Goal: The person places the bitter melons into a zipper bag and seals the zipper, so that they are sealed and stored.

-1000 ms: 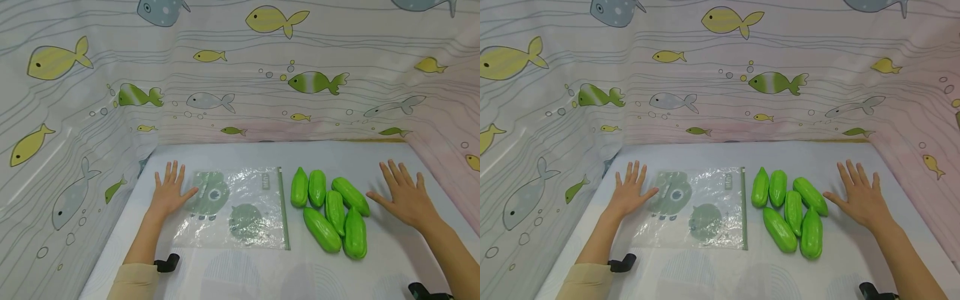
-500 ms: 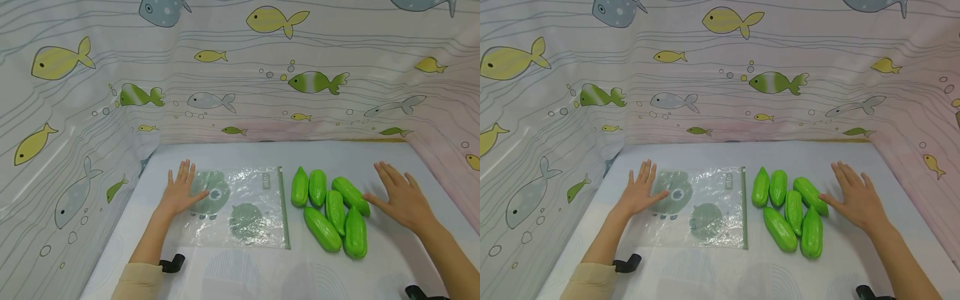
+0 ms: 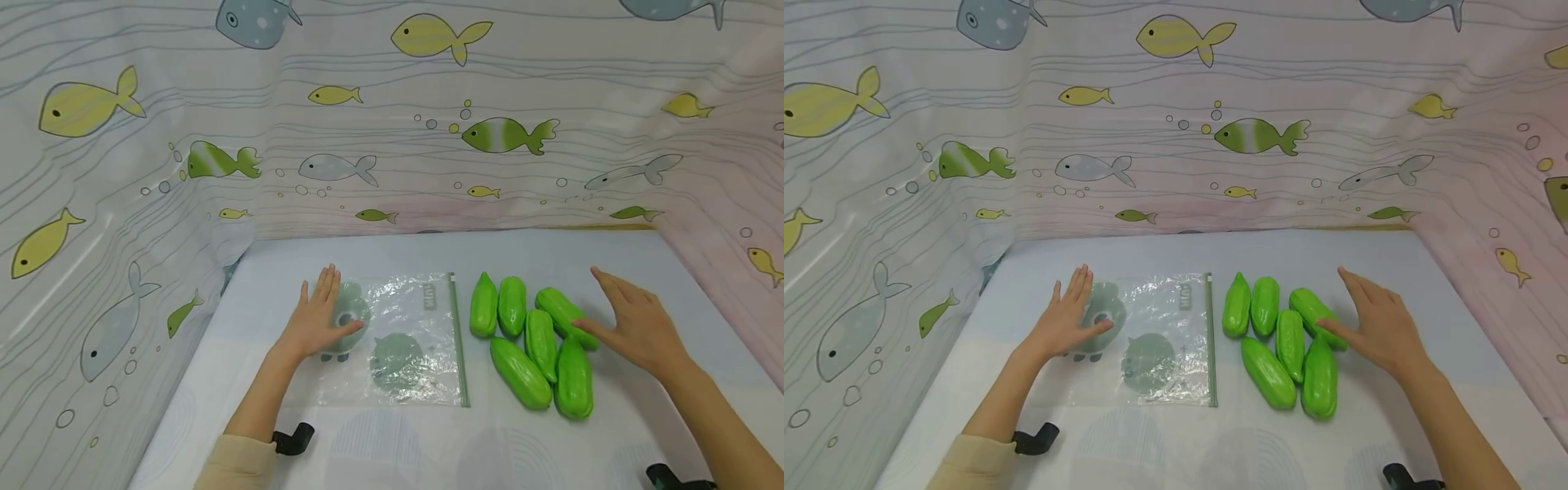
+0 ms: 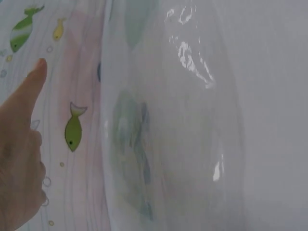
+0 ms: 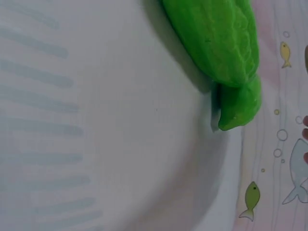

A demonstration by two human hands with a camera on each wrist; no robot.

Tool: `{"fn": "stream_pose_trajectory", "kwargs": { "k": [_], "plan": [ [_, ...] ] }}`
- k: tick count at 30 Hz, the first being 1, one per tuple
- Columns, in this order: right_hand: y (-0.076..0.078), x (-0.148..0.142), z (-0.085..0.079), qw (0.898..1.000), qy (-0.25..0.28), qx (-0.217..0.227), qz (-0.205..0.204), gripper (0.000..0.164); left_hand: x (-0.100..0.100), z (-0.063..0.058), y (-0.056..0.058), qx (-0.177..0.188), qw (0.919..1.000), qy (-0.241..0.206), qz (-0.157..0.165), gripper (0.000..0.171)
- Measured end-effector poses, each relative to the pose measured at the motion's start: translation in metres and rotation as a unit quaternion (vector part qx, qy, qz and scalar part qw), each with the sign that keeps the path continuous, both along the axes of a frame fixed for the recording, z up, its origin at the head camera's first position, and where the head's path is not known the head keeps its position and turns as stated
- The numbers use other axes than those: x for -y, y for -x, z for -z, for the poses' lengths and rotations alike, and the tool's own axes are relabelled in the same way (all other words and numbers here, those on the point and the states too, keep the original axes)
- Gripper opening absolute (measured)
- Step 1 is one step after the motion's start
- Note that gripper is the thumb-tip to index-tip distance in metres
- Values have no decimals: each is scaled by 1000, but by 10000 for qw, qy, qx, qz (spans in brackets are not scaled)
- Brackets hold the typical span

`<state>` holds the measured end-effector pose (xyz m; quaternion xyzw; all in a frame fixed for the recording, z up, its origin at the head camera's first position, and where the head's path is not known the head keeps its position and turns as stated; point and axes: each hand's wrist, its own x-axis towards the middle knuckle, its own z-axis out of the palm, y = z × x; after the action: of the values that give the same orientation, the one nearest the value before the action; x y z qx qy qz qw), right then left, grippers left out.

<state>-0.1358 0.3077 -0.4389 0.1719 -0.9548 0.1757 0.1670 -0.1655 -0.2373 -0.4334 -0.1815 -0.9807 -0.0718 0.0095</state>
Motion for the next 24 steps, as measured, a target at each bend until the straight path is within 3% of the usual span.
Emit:
{"fn": "stream_pose_trajectory", "kwargs": {
  "k": [11,19,24],
  "plan": [
    [-3,14,-7,9999,11,-92,-120,100,-32,-4,-2,-134,9993,-27,349,112],
    [-6,24,-10,9993,131,-246,-264,100,-47,0,-6,-4,9989,-106,452,112],
    [-8,31,-14,9982,208,-400,-401,100,-58,3,-7,-129,9980,-78,607,111]
  ]
}}
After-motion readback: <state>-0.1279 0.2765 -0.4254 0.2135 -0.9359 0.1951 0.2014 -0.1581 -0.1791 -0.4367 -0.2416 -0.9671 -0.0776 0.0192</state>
